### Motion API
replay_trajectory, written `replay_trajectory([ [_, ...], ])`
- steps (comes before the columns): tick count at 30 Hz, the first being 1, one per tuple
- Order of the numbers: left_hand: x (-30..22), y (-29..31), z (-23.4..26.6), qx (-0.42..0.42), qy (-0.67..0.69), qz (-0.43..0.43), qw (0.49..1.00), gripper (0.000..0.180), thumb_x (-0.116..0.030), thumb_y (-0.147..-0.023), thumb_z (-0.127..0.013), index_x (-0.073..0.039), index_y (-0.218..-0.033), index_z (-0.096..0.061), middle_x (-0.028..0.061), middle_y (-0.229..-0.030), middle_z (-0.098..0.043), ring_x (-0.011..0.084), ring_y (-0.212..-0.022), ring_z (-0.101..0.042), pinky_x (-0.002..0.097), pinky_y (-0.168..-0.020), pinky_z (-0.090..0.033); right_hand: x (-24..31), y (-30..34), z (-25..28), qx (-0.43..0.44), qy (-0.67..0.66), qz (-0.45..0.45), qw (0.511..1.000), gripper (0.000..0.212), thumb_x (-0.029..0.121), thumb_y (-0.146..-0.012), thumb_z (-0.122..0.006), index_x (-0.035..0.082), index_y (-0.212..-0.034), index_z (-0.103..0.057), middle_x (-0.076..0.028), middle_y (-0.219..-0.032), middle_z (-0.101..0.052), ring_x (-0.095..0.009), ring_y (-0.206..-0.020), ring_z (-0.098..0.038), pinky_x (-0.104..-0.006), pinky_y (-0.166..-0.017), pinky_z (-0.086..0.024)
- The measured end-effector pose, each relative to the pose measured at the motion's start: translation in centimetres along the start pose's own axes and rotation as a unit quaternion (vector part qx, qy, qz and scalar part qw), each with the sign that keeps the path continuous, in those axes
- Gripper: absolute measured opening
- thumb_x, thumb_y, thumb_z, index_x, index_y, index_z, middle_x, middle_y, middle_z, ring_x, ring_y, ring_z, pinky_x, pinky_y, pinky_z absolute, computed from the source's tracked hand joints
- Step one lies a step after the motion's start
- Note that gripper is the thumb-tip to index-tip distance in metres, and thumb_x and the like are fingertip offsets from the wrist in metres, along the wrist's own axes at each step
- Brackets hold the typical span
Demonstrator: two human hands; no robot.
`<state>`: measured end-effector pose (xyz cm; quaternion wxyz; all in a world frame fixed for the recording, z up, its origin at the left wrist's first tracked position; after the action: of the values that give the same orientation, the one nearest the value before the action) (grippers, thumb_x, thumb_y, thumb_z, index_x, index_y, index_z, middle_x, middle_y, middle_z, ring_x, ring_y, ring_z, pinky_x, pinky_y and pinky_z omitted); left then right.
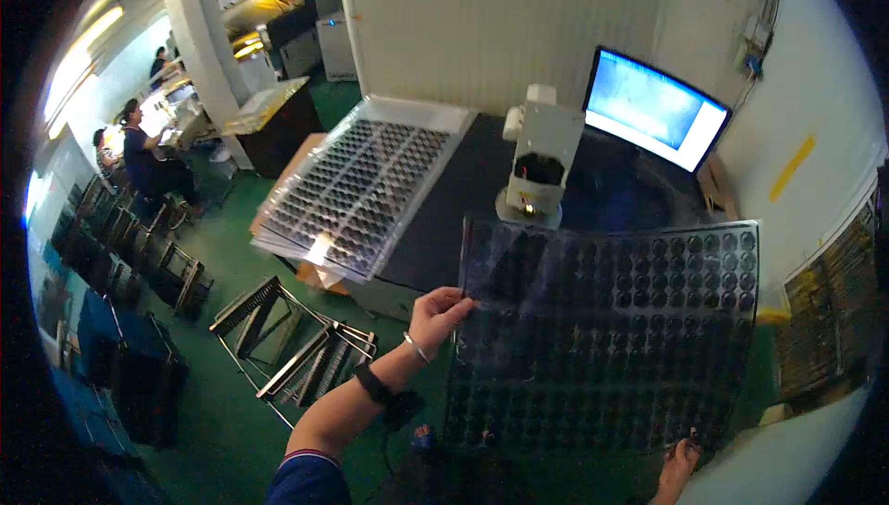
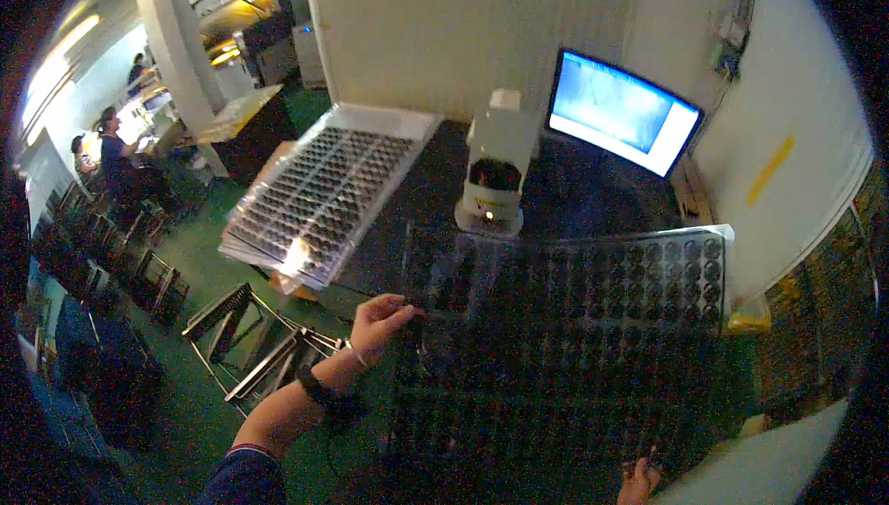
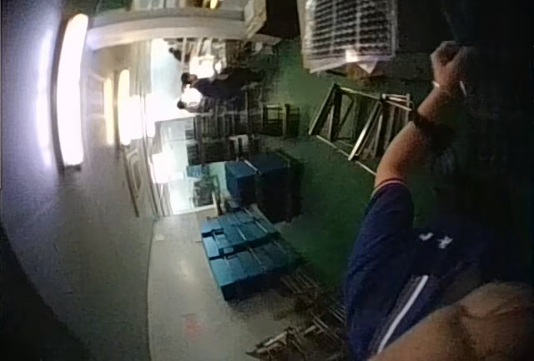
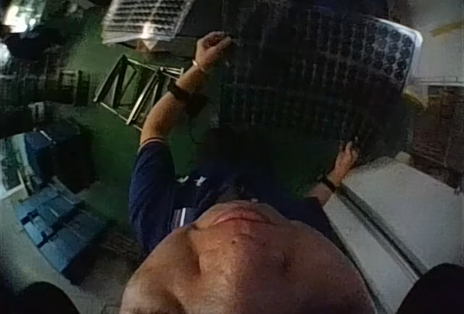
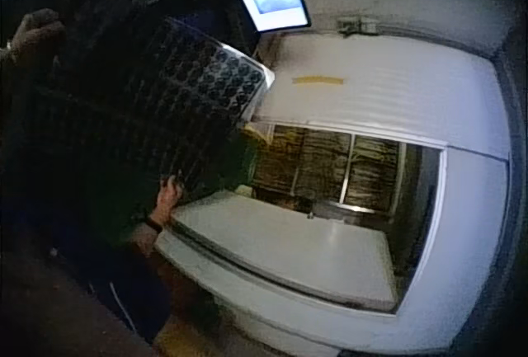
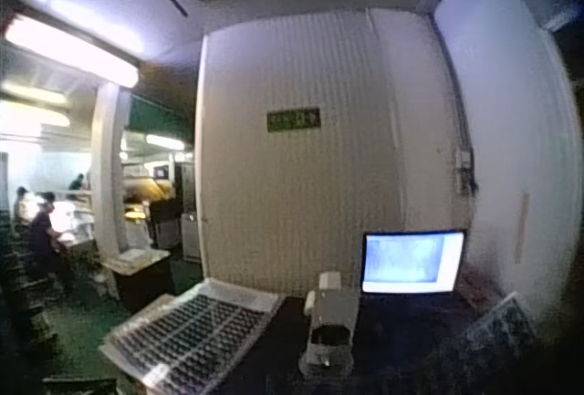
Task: Inspecting large sheets of circular components using an inspection monitor and manual handling.
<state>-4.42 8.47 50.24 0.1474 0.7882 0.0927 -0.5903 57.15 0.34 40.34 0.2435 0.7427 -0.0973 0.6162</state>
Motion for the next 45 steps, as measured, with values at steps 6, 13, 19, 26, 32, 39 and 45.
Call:
replay_trajectory([
  [6, -19.0, 8.1, 1.1, 0.010, -0.032, -0.252, 0.967, 0.011, -0.001, -0.084, -0.054, 0.002, -0.094, -0.054, 0.0131, -0.092, -0.063, 0.0145, -0.086, -0.059, 0.0248, -0.077, -0.047, 3.2, -1.1, -10.2, 0.057, -0.124, 0.011, 0.991, 0.046, 0.013, -0.087, -0.052, 0.009, -0.130, -0.035, 0.001, -0.070, -0.048, -0.008, -0.059, -0.044, -0.0222, -0.049, -0.036],
  [13, -30.0, 17.2, 2.6, -0.049, -0.090, -0.346, 0.933, 0.011, -0.002, -0.086, -0.051, 0.001, -0.096, -0.052, 0.0147, -0.095, -0.062, 0.0160, -0.091, -0.059, 0.0263, -0.080, -0.047, 2.8, -8.9, -20.2, 0.231, -0.297, 0.040, 0.926, 0.037, 0.007, -0.078, -0.059, 0.010, -0.115, -0.051, -0.004, -0.095, -0.057, -0.017, -0.077, -0.056, -0.0282, -0.062, -0.047],
  [19, -32.6, 21.9, 3.6, -0.064, -0.078, -0.413, 0.905, 0.013, -0.001, -0.086, -0.051, 0.001, -0.099, -0.051, 0.0144, -0.095, -0.062, 0.0158, -0.092, -0.058, 0.0245, -0.080, -0.046, 6.1, -6.2, -25.3, 0.216, -0.199, 0.093, 0.951, 0.038, 0.007, -0.076, -0.060, 0.010, -0.112, -0.053, -0.004, -0.097, -0.057, -0.019, -0.080, -0.055, -0.0303, -0.066, -0.046],
  [26, -33.1, 24.6, 5.0, -0.088, -0.084, -0.427, 0.896, 0.013, 0.002, -0.085, -0.050, 0.001, -0.098, -0.050, 0.0134, -0.095, -0.062, 0.0207, -0.094, -0.059, 0.0283, -0.082, -0.047, 11.0, -2.5, -28.4, 0.221, -0.114, 0.154, 0.956, 0.038, 0.007, -0.072, -0.062, 0.011, -0.110, -0.055, -0.005, -0.099, -0.057, -0.022, -0.084, -0.054, -0.0328, -0.071, -0.045],
  [32, -32.5, 25.2, 6.1, -0.083, -0.060, -0.439, 0.893, 0.011, 0.002, -0.085, -0.049, 0.001, -0.096, -0.051, 0.0128, -0.094, -0.061, 0.0218, -0.095, -0.059, 0.0301, -0.083, -0.047, 12.8, -1.5, -29.1, 0.209, -0.055, 0.199, 0.956, 0.039, 0.007, -0.070, -0.063, 0.011, -0.108, -0.056, -0.006, -0.101, -0.057, -0.024, -0.087, -0.053, -0.0350, -0.075, -0.044],
  [39, -31.8, 25.4, 6.0, -0.103, -0.063, -0.401, 0.908, 0.011, 0.002, -0.085, -0.050, 0.001, -0.096, -0.051, 0.0130, -0.094, -0.061, 0.0214, -0.095, -0.059, 0.0298, -0.082, -0.048, 15.4, 0.0, -28.7, 0.181, 0.014, 0.260, 0.948, 0.039, 0.006, -0.067, -0.064, 0.011, -0.105, -0.058, -0.007, -0.103, -0.057, -0.027, -0.091, -0.052, -0.0375, -0.079, -0.043],
  [45, -31.4, 24.6, 6.9, -0.161, -0.137, -0.409, 0.888, 0.026, -0.007, -0.082, -0.058, -0.001, -0.106, -0.049, 0.0143, -0.108, -0.054, 0.0209, -0.098, -0.055, 0.0306, -0.084, -0.044, 20.5, 3.5, -27.6, 0.098, 0.166, 0.381, 0.904, 0.040, 0.006, -0.064, -0.066, 0.012, -0.103, -0.059, -0.007, -0.104, -0.056, -0.029, -0.094, -0.051, -0.0396, -0.083, -0.043],
])
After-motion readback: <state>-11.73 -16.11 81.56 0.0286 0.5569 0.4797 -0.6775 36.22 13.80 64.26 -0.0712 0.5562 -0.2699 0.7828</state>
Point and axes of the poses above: each hand's wrist, its own y-axis away from the middle knuckle, its own z-axis out of the back of the hand, x = y × z, the point moved 8 cm from there along -y, towards the middle knuckle
